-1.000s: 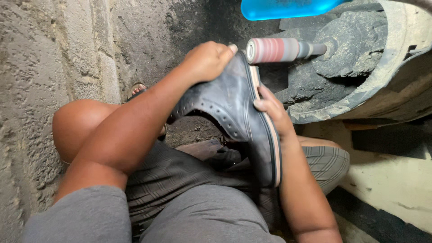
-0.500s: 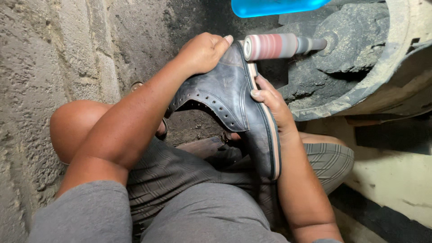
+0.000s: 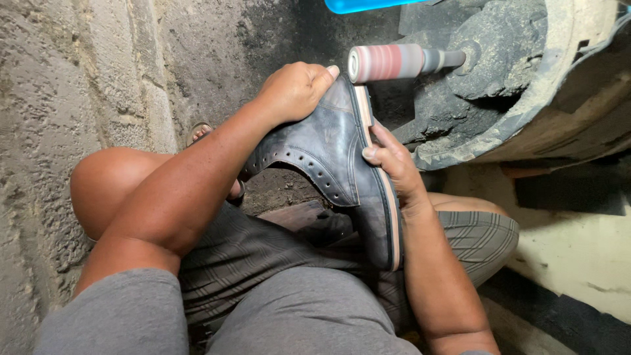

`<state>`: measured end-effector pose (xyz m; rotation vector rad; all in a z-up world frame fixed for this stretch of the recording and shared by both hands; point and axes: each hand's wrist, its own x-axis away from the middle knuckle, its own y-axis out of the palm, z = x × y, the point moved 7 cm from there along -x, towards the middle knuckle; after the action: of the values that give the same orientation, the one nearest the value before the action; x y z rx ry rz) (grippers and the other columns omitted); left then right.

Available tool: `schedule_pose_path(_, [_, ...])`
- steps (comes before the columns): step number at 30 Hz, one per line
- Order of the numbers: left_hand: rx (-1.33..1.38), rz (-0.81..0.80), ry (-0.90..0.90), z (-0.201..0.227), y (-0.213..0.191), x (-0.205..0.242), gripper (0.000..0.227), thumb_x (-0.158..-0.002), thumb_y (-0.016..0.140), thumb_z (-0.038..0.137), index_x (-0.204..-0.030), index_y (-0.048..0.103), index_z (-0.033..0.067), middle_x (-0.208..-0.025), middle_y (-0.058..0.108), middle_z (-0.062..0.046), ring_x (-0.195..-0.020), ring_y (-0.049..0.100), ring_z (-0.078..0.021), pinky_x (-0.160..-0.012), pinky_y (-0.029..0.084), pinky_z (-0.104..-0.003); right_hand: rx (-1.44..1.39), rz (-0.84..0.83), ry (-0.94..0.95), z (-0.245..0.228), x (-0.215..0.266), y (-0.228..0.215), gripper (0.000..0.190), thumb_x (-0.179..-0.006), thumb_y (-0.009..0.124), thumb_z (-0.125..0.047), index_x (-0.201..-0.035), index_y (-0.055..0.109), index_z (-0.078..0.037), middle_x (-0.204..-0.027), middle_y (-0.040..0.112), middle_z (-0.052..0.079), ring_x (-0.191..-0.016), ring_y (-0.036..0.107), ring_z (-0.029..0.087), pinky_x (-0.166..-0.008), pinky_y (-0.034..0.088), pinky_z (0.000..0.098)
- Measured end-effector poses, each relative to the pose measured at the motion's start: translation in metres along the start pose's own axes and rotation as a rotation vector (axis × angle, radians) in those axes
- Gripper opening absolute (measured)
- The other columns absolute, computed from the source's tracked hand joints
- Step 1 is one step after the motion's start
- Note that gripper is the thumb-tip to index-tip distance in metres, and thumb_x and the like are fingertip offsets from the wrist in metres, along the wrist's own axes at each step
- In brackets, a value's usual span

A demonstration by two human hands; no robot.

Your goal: The person holds a black leather boot against a rotating buffing wheel, moving the boot to grind and smooth the sole and heel edges. The person rotates the boot to treat different sections of the sole perimeter.

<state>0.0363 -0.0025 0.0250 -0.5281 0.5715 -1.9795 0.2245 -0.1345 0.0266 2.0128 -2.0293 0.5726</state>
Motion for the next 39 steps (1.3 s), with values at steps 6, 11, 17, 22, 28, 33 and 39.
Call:
schedule_pose_path(6, [-0.068,0.007,-0.027,0.010,0.000,0.013,0.052,-0.103,0.034,0.059,-0.075,0.055,0.0205,-0.076,0.066,-0.008,-0.086,0.066,-0.0393,-0.074,0.045,-0.050,-0.152,-0.171,-0.117,0.003,0.011,0.008,0.081,-0.082,0.062,-0.017,-0.159,0.039,-0.006,-0.135,0.064,0.018,-0.115,0.063,0.020,-0.098,0.051,0.0313])
schedule_pose_path(11, [0.022,-0.011,-0.058,0.023,-0.007,0.033,0.046,-0.097,0.041,0.051,-0.119,0.074,0.0275,-0.106,0.075,-0.017,-0.111,0.067,-0.0427,-0.095,0.052,-0.057,-0.161,-0.203,-0.176,0.019,0.011,0.000,0.091,-0.080,0.070,-0.012,-0.162,0.033,-0.013,-0.133,0.062,0.025,-0.111,0.067,0.033,-0.089,0.061,0.0479])
schedule_pose_path(17, [0.011,0.009,-0.087,-0.015,0.002,0.003,0.042,-0.101,0.039,0.055,-0.090,0.061,0.0217,-0.084,0.065,-0.010,-0.089,0.062,-0.0320,-0.080,0.047,-0.049,-0.013,-0.157,-0.072,0.003,-0.013,0.016,0.082,-0.084,0.071,-0.021,-0.160,0.039,-0.014,-0.140,0.061,0.013,-0.121,0.060,0.021,-0.101,0.053,0.0399])
schedule_pose_path(22, [0.092,0.011,-0.088,-0.041,-0.005,-0.041,0.058,-0.107,0.039,0.055,-0.063,0.036,0.0179,-0.061,0.040,0.000,-0.060,0.044,-0.0192,-0.060,0.032,-0.043,0.225,-0.165,-0.115,-0.037,-0.045,0.026,0.076,-0.082,0.064,-0.031,-0.153,0.047,-0.012,-0.153,0.053,0.004,-0.139,0.048,0.016,-0.117,0.036,0.0317])
schedule_pose_path(28, [0.080,-0.031,-0.064,-0.047,-0.014,-0.072,0.063,-0.113,0.040,0.051,-0.061,0.029,0.0186,-0.058,0.029,0.002,-0.054,0.032,-0.0166,-0.057,0.024,-0.041,0.230,-0.030,0.067,-0.046,-0.064,0.023,0.060,-0.080,0.065,-0.037,-0.136,0.064,-0.016,-0.127,0.069,0.000,-0.113,0.063,0.011,-0.098,0.049,0.0264])
schedule_pose_path(33, [0.094,-0.028,-0.096,-0.044,-0.015,-0.076,0.061,-0.111,0.041,0.052,-0.061,0.028,0.0197,-0.059,0.030,0.003,-0.058,0.034,-0.0162,-0.058,0.025,-0.042,0.123,0.014,0.111,-0.060,-0.052,0.026,0.057,-0.080,0.065,-0.031,-0.134,0.065,-0.014,-0.127,0.070,0.001,-0.113,0.064,0.012,-0.099,0.049,0.0265])
schedule_pose_path(39, [0.049,-0.045,-0.099,-0.032,-0.006,-0.055,0.059,-0.109,0.037,0.055,-0.062,0.032,0.0200,-0.060,0.036,0.002,-0.061,0.041,-0.0181,-0.061,0.034,-0.042,0.199,-0.023,0.024,-0.052,-0.035,0.020,0.058,-0.083,0.063,-0.031,-0.140,0.064,-0.016,-0.137,0.065,-0.005,-0.124,0.058,0.008,-0.108,0.043,0.0244])
